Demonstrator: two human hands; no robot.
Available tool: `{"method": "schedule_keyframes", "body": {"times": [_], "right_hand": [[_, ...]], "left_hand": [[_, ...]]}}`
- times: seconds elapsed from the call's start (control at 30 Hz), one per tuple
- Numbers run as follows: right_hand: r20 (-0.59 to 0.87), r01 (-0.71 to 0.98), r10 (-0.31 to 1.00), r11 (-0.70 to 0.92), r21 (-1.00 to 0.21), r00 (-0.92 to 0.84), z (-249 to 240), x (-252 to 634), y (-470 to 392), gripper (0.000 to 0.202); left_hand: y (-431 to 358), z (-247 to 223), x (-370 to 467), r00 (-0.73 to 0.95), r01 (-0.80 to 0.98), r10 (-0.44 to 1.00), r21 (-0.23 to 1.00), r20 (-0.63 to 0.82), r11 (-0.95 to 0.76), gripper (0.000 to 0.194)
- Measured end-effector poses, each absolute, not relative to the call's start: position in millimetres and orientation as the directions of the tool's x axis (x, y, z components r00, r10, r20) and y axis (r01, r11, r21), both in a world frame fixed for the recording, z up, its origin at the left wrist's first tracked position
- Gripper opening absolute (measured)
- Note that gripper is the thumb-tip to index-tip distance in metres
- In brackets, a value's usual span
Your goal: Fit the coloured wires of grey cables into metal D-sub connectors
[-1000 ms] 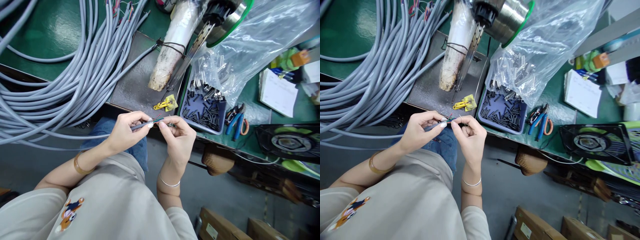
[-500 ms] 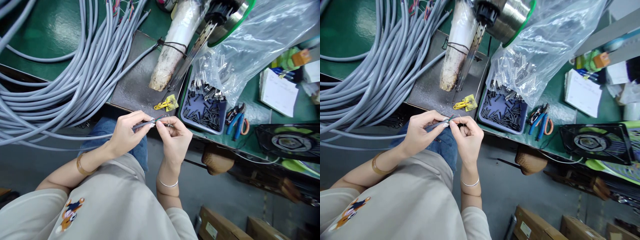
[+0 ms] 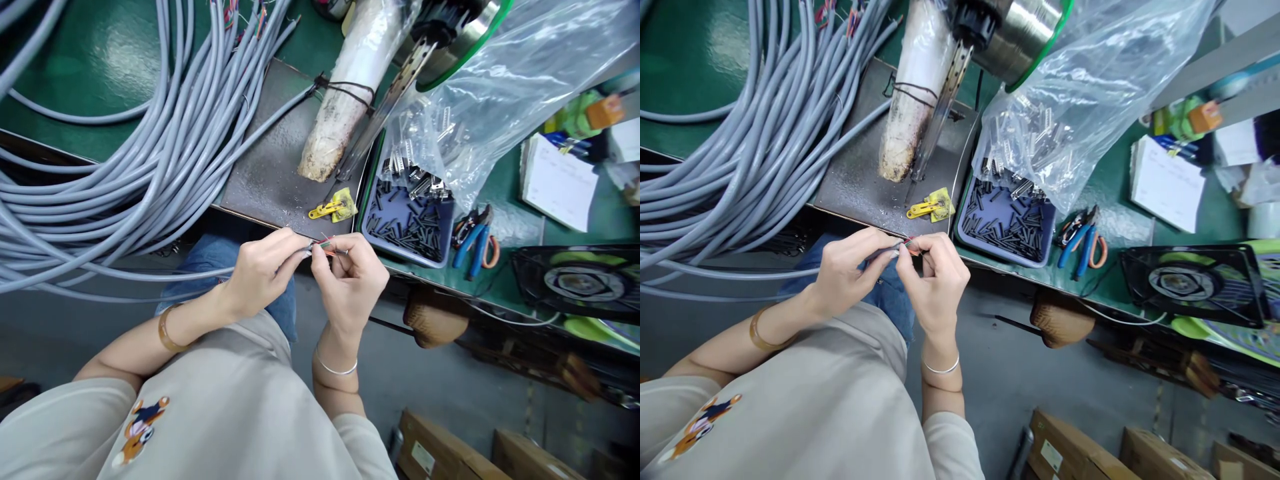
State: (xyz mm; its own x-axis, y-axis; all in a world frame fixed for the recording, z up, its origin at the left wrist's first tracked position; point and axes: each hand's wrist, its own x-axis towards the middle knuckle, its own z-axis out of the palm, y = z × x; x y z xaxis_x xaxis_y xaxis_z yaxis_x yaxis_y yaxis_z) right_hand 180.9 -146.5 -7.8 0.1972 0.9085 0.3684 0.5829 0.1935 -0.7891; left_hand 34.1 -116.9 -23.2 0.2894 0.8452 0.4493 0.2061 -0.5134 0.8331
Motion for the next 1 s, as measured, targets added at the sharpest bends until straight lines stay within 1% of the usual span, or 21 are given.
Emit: {"method": "schedule_keyframes", "body": {"times": [0.07,0.1,0.13,0.2,0.27,0.3,0.37,0.47,0.57,0.7,0.83,1.0], "right_hand": [[0.449,0.588,0.867,0.253,-0.768,0.214,-10.6,175.0,-147.1,0.012],[0.465,0.563,0.852,0.267,-0.782,0.242,-12.2,171.8,-147.2,0.011],[0.453,0.513,0.848,0.269,-0.815,0.276,-13.8,168.8,-147.1,0.011],[0.358,0.345,0.872,0.24,-0.908,0.334,-16.4,164.7,-146.2,0.01],[0.234,0.169,0.912,0.186,-0.968,0.337,-17.7,163.6,-144.8,0.01],[0.19,0.113,0.927,0.161,-0.98,0.324,-17.7,164.1,-144.2,0.009],[0.132,0.078,0.942,0.113,-0.991,0.309,-16.2,166.0,-143.6,0.009],[0.09,0.117,0.944,0.055,-0.992,0.317,-11.7,169.1,-144.4,0.007],[0.059,0.153,0.946,0.01,-0.988,0.32,-8.0,171.5,-145.6,0.005],[0.05,0.161,0.953,0.001,-0.987,0.298,-6.4,174.6,-145.2,0.005],[0.043,0.163,0.954,-0.006,-0.987,0.297,-6.9,176.8,-144.1,0.006],[0.075,0.227,0.943,-0.001,-0.974,0.325,-6.9,173.3,-145.2,0.011]], "left_hand": [[-117.6,-17.9,33.4,0.277,0.094,0.921,0.946,0.274,-0.31,0.008],[-117.8,-15.1,32.8,0.287,0.014,0.944,0.985,0.162,-0.173,0.006],[-117.7,-12.6,32.0,0.308,-0.07,0.95,0.997,0.059,-0.039,0.008],[-117.1,-9.2,30.4,0.35,-0.204,0.934,0.966,-0.079,0.158,0.016],[-115.8,-8.0,29.1,0.362,-0.274,0.923,0.931,-0.135,0.243,0.023],[-115.1,-8.1,28.7,0.362,-0.292,0.921,0.921,-0.145,0.26,0.025],[-113.7,-8.8,28.3,0.364,-0.311,0.919,0.911,-0.151,0.272,0.03],[-112.6,-10.6,28.6,0.355,-0.314,0.924,0.913,-0.142,0.261,0.034],[-112.4,-12.7,29.0,0.352,-0.308,0.927,0.919,-0.129,0.245,0.032],[-111.3,-14.0,29.0,0.367,-0.321,0.926,0.922,-0.091,0.217,0.026],[-110.7,-14.0,29.6,0.364,-0.314,0.93,0.933,-0.054,0.177,0.024],[-116.3,-15.3,33.0,0.28,-0.256,0.96,0.963,-0.01,0.085,0.02]]}}
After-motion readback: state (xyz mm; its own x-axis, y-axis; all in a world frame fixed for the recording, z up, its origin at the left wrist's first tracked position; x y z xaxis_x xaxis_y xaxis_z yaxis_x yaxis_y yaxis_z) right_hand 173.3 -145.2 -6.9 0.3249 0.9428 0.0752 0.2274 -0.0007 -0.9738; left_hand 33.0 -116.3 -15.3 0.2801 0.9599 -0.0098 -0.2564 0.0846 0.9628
